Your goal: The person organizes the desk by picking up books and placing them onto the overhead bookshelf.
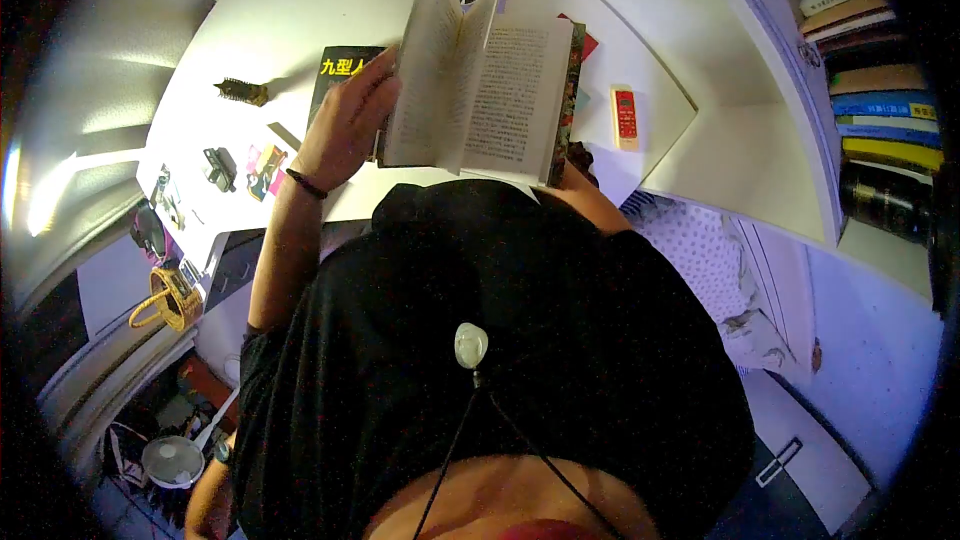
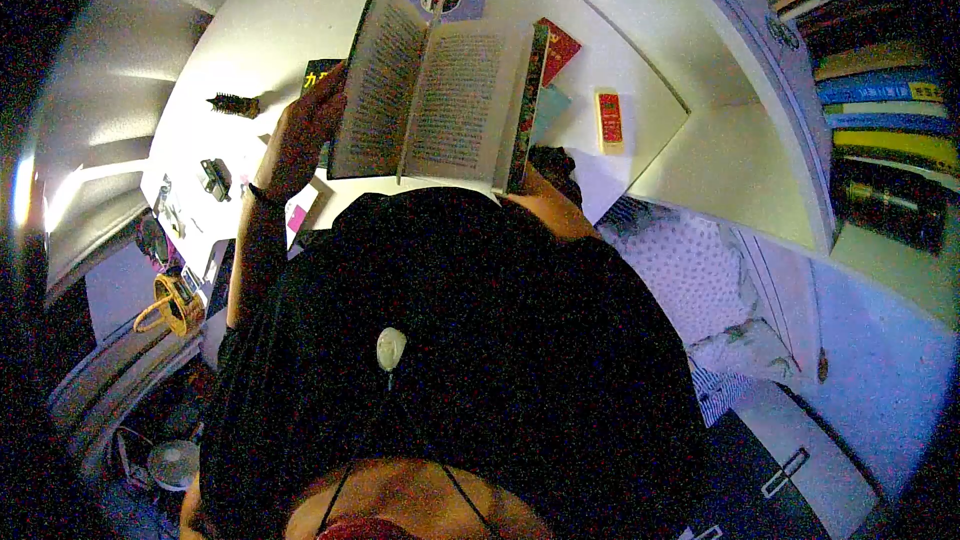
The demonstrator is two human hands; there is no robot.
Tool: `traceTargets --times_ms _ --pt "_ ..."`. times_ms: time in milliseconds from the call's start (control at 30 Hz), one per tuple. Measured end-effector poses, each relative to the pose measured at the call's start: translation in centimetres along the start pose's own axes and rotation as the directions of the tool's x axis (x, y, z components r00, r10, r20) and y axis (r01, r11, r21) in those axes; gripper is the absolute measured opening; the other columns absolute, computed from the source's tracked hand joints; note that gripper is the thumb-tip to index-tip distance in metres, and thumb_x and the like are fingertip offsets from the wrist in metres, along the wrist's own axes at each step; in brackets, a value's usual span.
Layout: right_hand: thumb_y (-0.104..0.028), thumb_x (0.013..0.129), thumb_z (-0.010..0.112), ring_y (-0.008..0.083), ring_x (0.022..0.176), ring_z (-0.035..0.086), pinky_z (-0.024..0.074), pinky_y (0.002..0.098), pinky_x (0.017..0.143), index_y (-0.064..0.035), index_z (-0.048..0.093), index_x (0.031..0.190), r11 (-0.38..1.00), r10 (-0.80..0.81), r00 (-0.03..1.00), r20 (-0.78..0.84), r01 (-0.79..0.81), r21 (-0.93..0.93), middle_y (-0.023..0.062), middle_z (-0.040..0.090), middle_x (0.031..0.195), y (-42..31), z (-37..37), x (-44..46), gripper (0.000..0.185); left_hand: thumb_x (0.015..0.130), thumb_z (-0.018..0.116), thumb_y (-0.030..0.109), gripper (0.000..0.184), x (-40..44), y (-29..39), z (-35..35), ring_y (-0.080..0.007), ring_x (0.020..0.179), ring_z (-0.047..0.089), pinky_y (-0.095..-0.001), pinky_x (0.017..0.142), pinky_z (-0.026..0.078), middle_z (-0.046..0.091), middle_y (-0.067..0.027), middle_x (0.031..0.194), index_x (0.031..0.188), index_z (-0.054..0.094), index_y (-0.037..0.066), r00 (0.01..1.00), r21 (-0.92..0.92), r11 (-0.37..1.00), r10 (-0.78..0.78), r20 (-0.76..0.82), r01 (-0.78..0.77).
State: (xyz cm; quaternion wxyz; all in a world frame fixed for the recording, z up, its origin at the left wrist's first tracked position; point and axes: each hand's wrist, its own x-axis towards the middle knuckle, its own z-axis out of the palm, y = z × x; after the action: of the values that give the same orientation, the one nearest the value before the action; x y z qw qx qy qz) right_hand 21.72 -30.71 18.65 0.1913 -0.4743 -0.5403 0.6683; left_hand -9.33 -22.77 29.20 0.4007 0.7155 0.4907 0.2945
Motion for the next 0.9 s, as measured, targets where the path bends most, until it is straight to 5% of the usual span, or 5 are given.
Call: traceTargets --times_ms 167,333,400,633,900 --pt "-0.005 0.083 0.057 0.0186 0.128 0.028 0.0211 0.0311 0.106 -0.0049 0.017 0.138 0.999 -0.001 0.999 -0.042 -0.001 -0.039 0.0109 0.027 0.141 -1.0 0.3 0.0 0.068 0.090 0.048 0.021 0.037 0.3 0.2 1.4 -0.0162 0.091 0.057 -0.0282 0.076 0.047 0.058 -0.0091 0.109 0.123 0.046 0.004 0.977 -0.414 0.886 -0.169 0.129 0.208" --pt "-0.025 0.092 0.046 0.0238 0.116 0.043 0.0336 0.0342 0.097 -0.0052 0.035 0.131 0.966 -0.182 0.982 -0.052 0.188 0.178 0.0129 0.043 0.129 -1.5 1.3 -0.7 0.045 0.085 0.057 0.021 0.040 0.9 -3.6 4.4 -0.0144 0.094 0.056 -0.0283 0.077 0.048 0.056 -0.0068 0.109 0.121 0.047 0.005 1.000 -0.165 0.986 -0.005 -0.012 0.003" --pt "-0.026 0.092 0.045 0.0241 0.116 0.043 0.0336 0.0346 0.097 -0.0053 0.035 0.131 0.940 -0.230 0.969 -0.086 0.244 0.238 0.0130 0.043 0.129 -1.5 1.3 -1.0 0.046 0.082 0.062 0.016 0.047 0.7 -5.4 5.9 -0.0140 0.092 0.056 -0.0273 0.078 0.047 0.055 -0.0070 0.110 0.123 0.044 0.005 0.986 -0.469 0.871 -0.169 -0.009 0.145" --pt "-0.030 0.091 0.043 0.0251 0.116 0.043 0.0338 0.0359 0.097 -0.0056 0.035 0.131 0.882 -0.162 0.980 -0.116 0.197 0.428 0.0131 0.043 0.129 -0.9 0.7 -0.4 0.047 0.076 0.069 0.018 0.044 -0.6 -7.3 7.6 -0.0122 0.069 0.058 -0.0239 0.058 0.045 0.061 -0.0043 0.082 0.111 0.048 0.005 0.926 -0.406 0.833 -0.319 0.201 0.375" --pt "-0.034 0.091 0.041 0.0263 0.116 0.042 0.0339 0.0373 0.097 -0.0059 0.035 0.131 0.469 -0.171 0.977 -0.128 0.195 0.861 0.0132 0.043 0.129 -2.8 -0.1 9.6 0.049 0.085 0.051 0.010 0.037 -5.8 -11.5 5.1 -0.0179 0.101 0.053 -0.0293 0.085 0.044 0.054 -0.0095 0.111 0.121 0.043 0.002 0.886 -0.925 0.268 -0.446 0.129 0.270"
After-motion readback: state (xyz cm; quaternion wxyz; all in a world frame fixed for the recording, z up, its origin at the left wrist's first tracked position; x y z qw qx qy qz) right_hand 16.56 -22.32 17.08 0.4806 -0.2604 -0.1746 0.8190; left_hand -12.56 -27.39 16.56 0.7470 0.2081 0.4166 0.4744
